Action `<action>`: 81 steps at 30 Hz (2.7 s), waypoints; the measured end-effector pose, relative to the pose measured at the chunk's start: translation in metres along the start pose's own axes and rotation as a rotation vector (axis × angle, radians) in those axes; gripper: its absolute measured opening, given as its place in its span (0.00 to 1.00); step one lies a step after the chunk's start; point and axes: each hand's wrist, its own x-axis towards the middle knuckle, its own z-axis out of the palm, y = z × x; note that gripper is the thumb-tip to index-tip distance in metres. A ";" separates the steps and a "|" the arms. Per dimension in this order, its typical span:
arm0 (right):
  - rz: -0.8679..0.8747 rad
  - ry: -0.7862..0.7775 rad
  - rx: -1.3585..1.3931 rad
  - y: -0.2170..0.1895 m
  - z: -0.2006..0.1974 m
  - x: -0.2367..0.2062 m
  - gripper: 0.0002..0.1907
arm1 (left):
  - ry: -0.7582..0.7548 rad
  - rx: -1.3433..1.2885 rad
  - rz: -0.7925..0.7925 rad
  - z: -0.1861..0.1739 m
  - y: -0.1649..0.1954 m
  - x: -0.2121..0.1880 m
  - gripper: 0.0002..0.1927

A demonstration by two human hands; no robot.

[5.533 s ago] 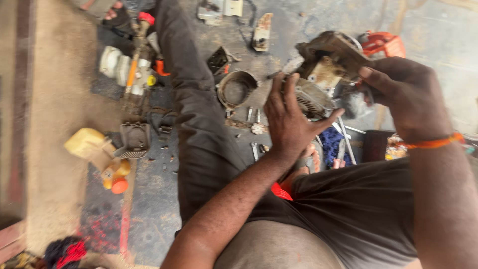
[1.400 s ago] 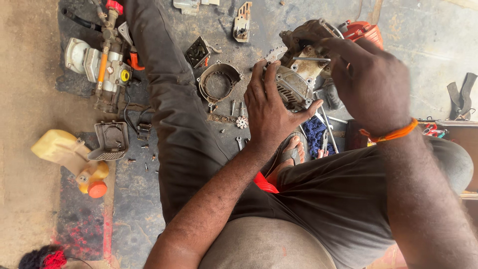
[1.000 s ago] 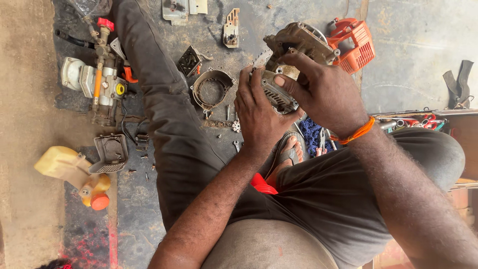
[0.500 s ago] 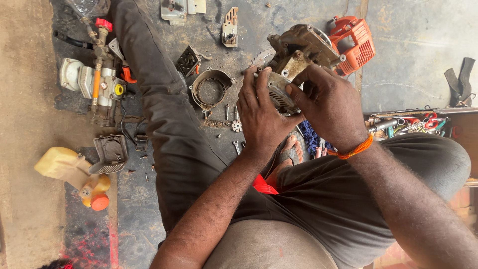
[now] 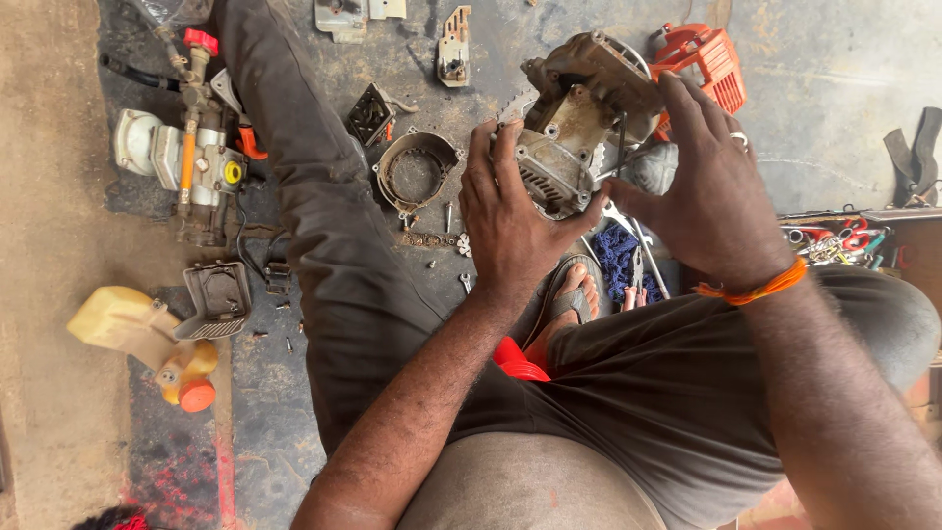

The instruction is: The person sits on the floor and uses a small metal tool to scrape and clean the surface of a disassembled engine block. They hold the engine steady with one hand while working the tool along the metal casing.

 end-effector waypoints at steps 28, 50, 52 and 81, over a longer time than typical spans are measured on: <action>-0.342 0.294 -0.354 0.022 0.008 0.024 0.04 | 0.020 -0.041 -0.012 0.001 -0.003 0.002 0.60; 0.061 0.009 0.924 0.002 -0.039 0.011 0.15 | 0.019 -0.045 0.007 0.002 0.001 0.002 0.59; 0.131 -0.008 1.073 0.001 -0.039 0.011 0.16 | 0.014 -0.054 0.008 0.001 0.001 0.001 0.59; -0.197 0.153 0.021 0.013 -0.001 0.054 0.06 | 0.031 -0.043 0.008 0.006 0.002 0.000 0.59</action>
